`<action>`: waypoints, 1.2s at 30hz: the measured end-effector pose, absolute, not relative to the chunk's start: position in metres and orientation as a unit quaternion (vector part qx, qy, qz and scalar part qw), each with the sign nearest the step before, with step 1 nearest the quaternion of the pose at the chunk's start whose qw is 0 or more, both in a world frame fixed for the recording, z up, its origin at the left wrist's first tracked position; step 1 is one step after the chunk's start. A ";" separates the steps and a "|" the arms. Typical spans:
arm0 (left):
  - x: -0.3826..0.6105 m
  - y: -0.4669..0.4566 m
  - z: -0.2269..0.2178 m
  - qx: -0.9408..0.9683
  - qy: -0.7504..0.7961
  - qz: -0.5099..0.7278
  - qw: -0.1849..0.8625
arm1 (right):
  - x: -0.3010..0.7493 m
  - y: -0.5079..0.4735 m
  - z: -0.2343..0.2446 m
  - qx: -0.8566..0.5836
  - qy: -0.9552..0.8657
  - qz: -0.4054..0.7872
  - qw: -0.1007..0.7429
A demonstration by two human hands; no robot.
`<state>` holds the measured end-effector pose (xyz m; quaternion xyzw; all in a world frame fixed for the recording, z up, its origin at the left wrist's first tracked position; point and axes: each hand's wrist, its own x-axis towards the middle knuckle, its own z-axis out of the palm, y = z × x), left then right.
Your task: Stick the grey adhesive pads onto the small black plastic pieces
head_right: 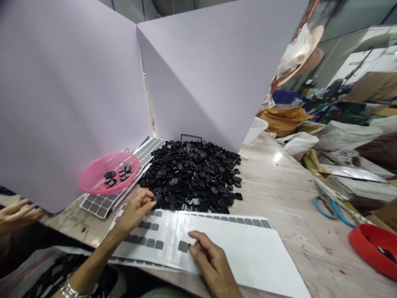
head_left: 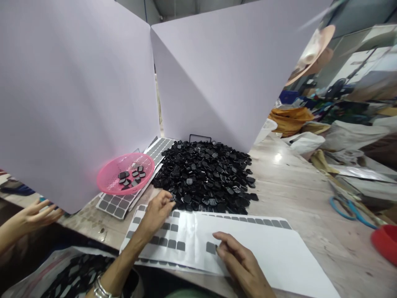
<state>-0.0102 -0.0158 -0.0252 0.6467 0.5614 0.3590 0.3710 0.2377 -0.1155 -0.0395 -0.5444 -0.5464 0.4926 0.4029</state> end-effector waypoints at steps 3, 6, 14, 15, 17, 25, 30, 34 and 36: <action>0.017 -0.034 -0.022 0.498 0.462 0.326 0.658 | 0.229 -0.118 -0.036 -0.490 -0.558 0.528 0.412; 0.042 -0.052 -0.030 0.410 0.401 0.295 0.764 | 0.224 -0.118 -0.040 -0.454 -0.582 0.559 0.377; 0.052 -0.074 -0.039 0.334 0.352 0.275 0.830 | 0.235 -0.130 -0.065 -0.421 -0.492 0.644 0.407; 0.053 -0.077 -0.038 0.340 0.362 0.272 0.824 | 0.236 -0.132 -0.064 -0.420 -0.490 0.648 0.404; 0.055 -0.080 -0.038 0.354 0.382 0.279 0.807 | 0.236 -0.134 -0.059 -0.419 -0.491 0.654 0.394; 0.064 -0.082 -0.032 0.390 0.391 0.315 0.772 | 0.248 -0.137 -0.040 -0.537 -0.533 0.508 0.412; 0.065 -0.082 -0.032 0.373 0.365 0.294 0.801 | 0.246 -0.138 -0.032 -0.567 -0.634 0.321 0.416; 0.065 -0.083 -0.031 0.377 0.352 0.281 0.809 | 0.241 -0.137 -0.031 -0.545 -0.683 0.263 0.408; 0.065 -0.084 -0.030 0.379 0.355 0.277 0.808 | 0.240 -0.136 -0.031 -0.539 -0.698 0.247 0.402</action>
